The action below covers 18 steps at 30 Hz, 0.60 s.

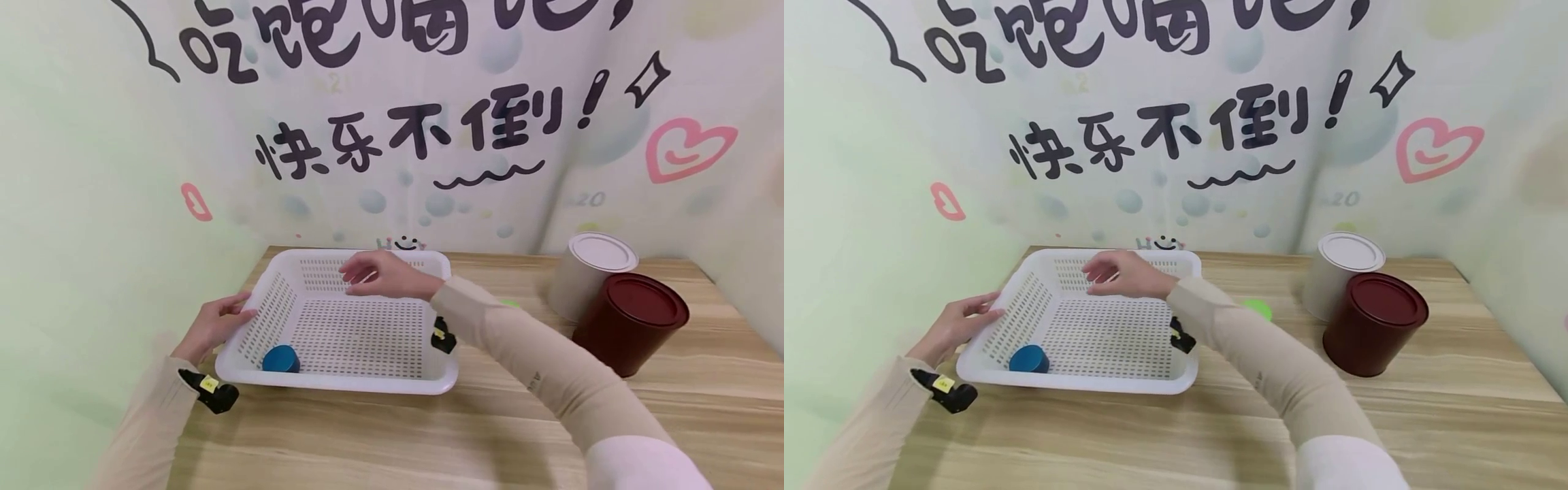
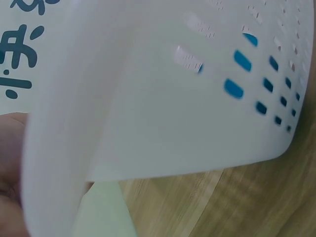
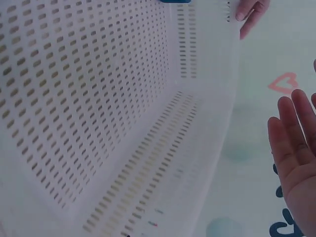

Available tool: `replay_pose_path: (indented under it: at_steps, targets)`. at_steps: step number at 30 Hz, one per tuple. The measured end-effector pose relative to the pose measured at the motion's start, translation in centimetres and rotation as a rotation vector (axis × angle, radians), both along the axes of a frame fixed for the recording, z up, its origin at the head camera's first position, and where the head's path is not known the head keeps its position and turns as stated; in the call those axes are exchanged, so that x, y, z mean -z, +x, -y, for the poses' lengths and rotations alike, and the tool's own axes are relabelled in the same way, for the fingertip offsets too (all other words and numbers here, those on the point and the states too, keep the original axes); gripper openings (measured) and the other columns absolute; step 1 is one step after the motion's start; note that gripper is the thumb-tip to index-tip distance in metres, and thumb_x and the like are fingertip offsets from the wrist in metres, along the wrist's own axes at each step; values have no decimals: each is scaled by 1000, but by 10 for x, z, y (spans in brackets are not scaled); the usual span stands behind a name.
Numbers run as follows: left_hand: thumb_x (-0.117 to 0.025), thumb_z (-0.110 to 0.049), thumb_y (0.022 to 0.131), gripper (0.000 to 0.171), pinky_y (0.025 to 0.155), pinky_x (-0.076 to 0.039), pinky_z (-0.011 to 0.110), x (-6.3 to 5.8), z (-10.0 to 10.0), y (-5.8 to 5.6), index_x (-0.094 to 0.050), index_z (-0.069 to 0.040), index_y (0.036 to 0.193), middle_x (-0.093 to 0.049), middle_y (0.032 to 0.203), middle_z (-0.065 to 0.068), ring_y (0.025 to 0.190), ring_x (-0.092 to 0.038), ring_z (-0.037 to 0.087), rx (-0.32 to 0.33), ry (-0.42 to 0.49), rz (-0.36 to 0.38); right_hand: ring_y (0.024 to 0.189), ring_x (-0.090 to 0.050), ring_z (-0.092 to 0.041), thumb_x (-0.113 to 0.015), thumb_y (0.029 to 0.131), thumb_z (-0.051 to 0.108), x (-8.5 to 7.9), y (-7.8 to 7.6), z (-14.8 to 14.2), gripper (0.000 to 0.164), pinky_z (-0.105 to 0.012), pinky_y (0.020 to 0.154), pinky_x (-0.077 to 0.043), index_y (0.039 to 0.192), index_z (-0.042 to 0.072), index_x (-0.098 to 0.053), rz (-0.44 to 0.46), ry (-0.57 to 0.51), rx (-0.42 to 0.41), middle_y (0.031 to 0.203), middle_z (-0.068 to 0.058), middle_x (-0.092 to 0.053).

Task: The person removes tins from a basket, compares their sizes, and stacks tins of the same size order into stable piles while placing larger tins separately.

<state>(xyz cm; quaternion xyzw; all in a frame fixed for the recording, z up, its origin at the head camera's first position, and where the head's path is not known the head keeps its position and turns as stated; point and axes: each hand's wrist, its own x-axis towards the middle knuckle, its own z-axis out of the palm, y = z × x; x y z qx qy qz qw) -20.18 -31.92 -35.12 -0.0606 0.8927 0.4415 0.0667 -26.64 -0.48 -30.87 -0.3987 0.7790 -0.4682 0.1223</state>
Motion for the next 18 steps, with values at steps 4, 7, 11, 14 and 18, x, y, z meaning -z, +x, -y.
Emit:
replay_pose_path:
  at_steps: [4,7,11,14,18]
  targets:
    - [-53,-35,89,64,68,-51,29,1,0,0,-25,-11,142,-47,112,20,80,-58,22,-6,-4,-1,88,-58,-10,-68,81,13,17,-3,25,34,-22,79,-47,113,6,-59,27,32,7,102,-3,-60]
    - [-53,-35,90,64,68,-51,29,2,1,-1,-25,-11,142,-46,112,19,80,-57,23,-11,-8,4,87,-57,-9,-68,80,15,28,-4,42,35,-19,77,-47,113,8,-59,39,51,6,102,-2,-60]
    - [-53,-34,90,63,68,-51,29,4,2,-2,-26,-10,142,-46,111,20,81,-57,24,-11,-9,2,86,-57,-7,-69,80,16,39,-2,61,35,-17,75,-46,112,8,-59,42,80,-16,104,-5,-61]
    - [-54,-35,89,64,68,-51,29,4,1,-1,-27,-11,142,-47,111,20,80,-57,23,-12,-5,-1,86,-57,-7,-69,79,15,47,-1,73,35,-16,74,-46,111,6,-59,43,97,-43,105,-8,-61]
    - [-54,-36,89,64,68,-51,30,3,1,-1,-26,-12,142,-47,113,21,80,-58,23,-12,-1,-1,89,-58,-7,-69,79,14,55,1,86,36,-15,75,-45,113,5,-59,58,161,-102,107,-8,-61]
